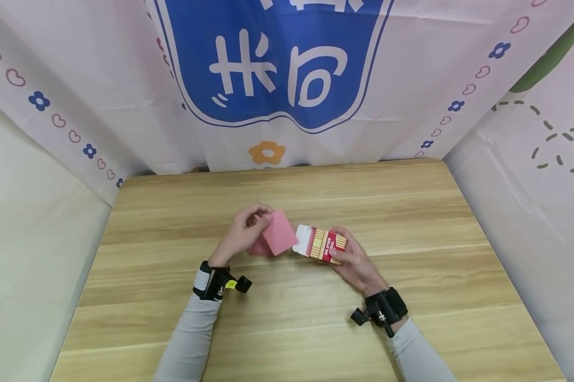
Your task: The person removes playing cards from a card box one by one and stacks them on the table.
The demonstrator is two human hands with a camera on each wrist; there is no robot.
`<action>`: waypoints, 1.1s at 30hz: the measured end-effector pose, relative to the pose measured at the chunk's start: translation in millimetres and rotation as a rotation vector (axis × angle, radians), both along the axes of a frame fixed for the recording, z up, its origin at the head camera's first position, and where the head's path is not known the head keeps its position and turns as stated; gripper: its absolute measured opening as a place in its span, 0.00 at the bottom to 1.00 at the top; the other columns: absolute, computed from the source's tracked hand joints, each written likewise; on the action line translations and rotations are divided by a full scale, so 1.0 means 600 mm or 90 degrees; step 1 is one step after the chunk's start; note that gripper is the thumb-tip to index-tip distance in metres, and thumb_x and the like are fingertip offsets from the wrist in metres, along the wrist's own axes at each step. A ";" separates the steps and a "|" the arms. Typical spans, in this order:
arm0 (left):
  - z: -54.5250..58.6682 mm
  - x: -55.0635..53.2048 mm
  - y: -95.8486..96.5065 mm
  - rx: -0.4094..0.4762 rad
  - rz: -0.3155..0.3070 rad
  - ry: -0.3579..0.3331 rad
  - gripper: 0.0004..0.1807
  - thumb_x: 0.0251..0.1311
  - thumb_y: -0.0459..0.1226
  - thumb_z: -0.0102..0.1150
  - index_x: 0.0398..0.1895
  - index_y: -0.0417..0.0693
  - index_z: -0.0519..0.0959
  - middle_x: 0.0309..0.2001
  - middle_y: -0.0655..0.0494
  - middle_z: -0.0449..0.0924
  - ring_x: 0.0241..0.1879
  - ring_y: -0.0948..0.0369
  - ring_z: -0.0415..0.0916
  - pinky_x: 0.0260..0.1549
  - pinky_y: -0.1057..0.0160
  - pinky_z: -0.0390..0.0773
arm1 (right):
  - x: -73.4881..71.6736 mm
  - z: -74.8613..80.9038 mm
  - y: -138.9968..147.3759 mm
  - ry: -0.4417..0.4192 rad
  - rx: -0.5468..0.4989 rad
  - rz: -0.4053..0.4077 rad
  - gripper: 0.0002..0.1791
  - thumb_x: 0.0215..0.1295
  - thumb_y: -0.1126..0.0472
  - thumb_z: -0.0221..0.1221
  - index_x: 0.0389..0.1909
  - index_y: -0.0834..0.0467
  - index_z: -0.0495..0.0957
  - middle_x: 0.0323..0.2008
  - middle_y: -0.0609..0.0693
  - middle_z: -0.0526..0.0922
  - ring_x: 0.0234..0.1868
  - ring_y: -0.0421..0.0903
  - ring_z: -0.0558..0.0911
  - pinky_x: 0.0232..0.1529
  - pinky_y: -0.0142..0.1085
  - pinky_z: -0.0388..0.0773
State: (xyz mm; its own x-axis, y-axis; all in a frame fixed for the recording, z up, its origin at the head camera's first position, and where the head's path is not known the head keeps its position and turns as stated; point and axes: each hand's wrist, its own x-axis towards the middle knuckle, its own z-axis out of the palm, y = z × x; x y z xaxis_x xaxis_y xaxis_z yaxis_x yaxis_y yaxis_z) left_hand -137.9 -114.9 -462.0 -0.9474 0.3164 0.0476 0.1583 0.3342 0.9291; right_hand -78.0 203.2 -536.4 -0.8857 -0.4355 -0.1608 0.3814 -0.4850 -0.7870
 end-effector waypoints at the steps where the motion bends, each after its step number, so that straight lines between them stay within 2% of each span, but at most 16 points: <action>1: -0.004 -0.002 -0.004 -0.006 0.011 0.003 0.11 0.78 0.38 0.59 0.56 0.45 0.84 0.46 0.46 0.82 0.40 0.55 0.74 0.40 0.62 0.74 | 0.000 0.000 0.000 -0.001 -0.001 0.000 0.29 0.75 0.77 0.49 0.67 0.48 0.62 0.68 0.55 0.69 0.65 0.50 0.80 0.64 0.42 0.81; 7: -0.038 -0.021 -0.023 -0.057 0.046 0.013 0.14 0.79 0.44 0.59 0.56 0.49 0.87 0.50 0.47 0.86 0.39 0.58 0.74 0.40 0.60 0.74 | 0.001 -0.002 0.002 -0.005 -0.009 0.004 0.29 0.75 0.78 0.48 0.68 0.48 0.62 0.68 0.55 0.69 0.65 0.51 0.80 0.64 0.43 0.81; 12: -0.063 -0.031 -0.033 -0.100 0.063 -0.001 0.14 0.79 0.45 0.59 0.56 0.51 0.88 0.38 0.48 0.80 0.32 0.57 0.69 0.32 0.62 0.69 | 0.001 0.000 0.001 -0.008 -0.005 0.002 0.29 0.75 0.77 0.49 0.68 0.47 0.62 0.69 0.56 0.67 0.65 0.50 0.80 0.64 0.42 0.81; 15: -0.073 -0.034 -0.034 -0.116 0.076 -0.011 0.14 0.79 0.45 0.58 0.56 0.50 0.88 0.39 0.49 0.78 0.35 0.56 0.70 0.35 0.60 0.70 | 0.001 0.002 0.001 -0.008 -0.002 0.002 0.29 0.75 0.77 0.49 0.68 0.47 0.61 0.69 0.56 0.67 0.65 0.50 0.80 0.64 0.42 0.81; 20: -0.082 -0.038 -0.029 -0.161 0.095 -0.001 0.14 0.79 0.43 0.58 0.56 0.50 0.88 0.49 0.48 0.79 0.46 0.53 0.72 0.45 0.57 0.71 | 0.002 0.002 0.001 -0.006 -0.002 0.003 0.29 0.75 0.77 0.49 0.68 0.48 0.61 0.69 0.56 0.67 0.66 0.50 0.80 0.64 0.42 0.81; 25: -0.084 -0.037 -0.018 -0.174 0.116 0.010 0.13 0.78 0.42 0.60 0.56 0.49 0.89 0.49 0.46 0.76 0.46 0.51 0.70 0.45 0.56 0.68 | 0.002 -0.001 0.002 -0.006 -0.005 0.003 0.29 0.76 0.77 0.49 0.69 0.48 0.61 0.70 0.56 0.67 0.66 0.51 0.80 0.64 0.42 0.81; 33: -0.092 -0.038 -0.008 -0.210 0.121 0.039 0.13 0.76 0.41 0.63 0.54 0.47 0.90 0.51 0.45 0.77 0.44 0.51 0.70 0.43 0.57 0.67 | 0.002 0.001 0.002 -0.010 -0.002 0.004 0.29 0.75 0.78 0.49 0.69 0.47 0.61 0.70 0.56 0.67 0.66 0.50 0.80 0.65 0.42 0.81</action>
